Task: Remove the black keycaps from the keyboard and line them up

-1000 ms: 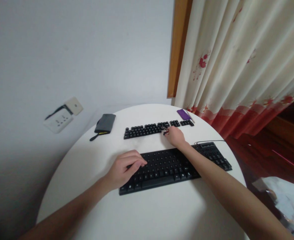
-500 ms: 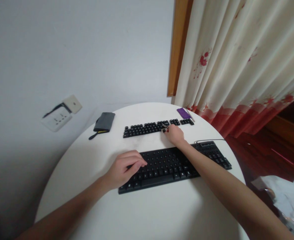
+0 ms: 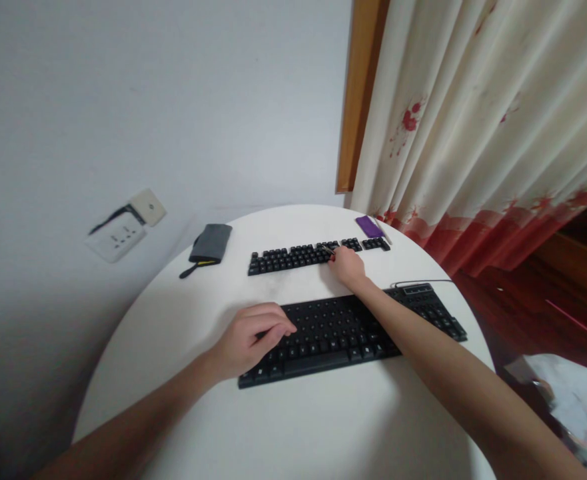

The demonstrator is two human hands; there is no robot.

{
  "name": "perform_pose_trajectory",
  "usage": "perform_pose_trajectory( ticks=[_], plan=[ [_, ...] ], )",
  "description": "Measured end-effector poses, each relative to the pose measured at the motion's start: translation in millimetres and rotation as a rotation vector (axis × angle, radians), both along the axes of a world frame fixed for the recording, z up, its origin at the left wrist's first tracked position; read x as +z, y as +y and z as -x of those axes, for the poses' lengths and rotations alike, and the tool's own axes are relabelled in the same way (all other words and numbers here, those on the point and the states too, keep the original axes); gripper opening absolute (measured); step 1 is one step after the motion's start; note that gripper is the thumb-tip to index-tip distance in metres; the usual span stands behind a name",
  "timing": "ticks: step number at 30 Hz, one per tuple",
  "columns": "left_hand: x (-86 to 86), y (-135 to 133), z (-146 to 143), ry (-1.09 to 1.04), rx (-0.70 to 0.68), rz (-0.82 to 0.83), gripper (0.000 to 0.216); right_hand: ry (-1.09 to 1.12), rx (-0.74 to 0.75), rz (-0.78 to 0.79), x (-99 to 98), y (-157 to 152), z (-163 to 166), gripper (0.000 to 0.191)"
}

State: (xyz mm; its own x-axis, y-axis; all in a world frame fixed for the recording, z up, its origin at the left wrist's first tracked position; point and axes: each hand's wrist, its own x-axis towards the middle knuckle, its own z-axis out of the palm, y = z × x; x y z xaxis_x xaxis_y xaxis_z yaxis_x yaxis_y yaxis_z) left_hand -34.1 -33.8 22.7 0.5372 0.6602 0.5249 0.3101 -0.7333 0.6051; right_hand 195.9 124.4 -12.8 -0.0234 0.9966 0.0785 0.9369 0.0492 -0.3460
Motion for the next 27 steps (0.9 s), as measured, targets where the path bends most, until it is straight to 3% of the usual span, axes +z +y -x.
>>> perform_pose_trajectory(
  ticks=[7, 10, 12, 15, 19, 22, 27],
  plan=[
    [-0.2, 0, 0, 0.009, 0.000, 0.001, 0.027, 0.046, -0.003, -0.013, 0.6, 1, 2, 0.014],
    [-1.1, 1, 0, 0.018, -0.001, 0.007, 0.027, 0.095, 0.004, -0.046, 10.4, -1, -4, 0.013],
    [-1.0, 1, 0, 0.016, 0.000, 0.003, 0.027, 0.133, 0.001, -0.084, 21.8, -5, -13, 0.023],
    [0.0, 1, 1, 0.009, -0.001, -0.003, 0.028, 0.344, -0.005, -0.199, 42.0, -20, -32, 0.047],
    [0.5, 1, 0, 0.014, -0.007, 0.007, 0.028, 0.683, 0.061, -0.389, 60.8, -60, -59, 0.058],
    [0.1, 1, 0, 0.025, -0.005, 0.022, 0.027, 0.685, 0.024, -0.459, 59.3, -96, -77, 0.057],
    [-0.6, 2, -1, 0.030, 0.008, 0.022, 0.028, 0.792, -0.069, -0.275, 33.5, -133, -104, 0.044]
  ],
)
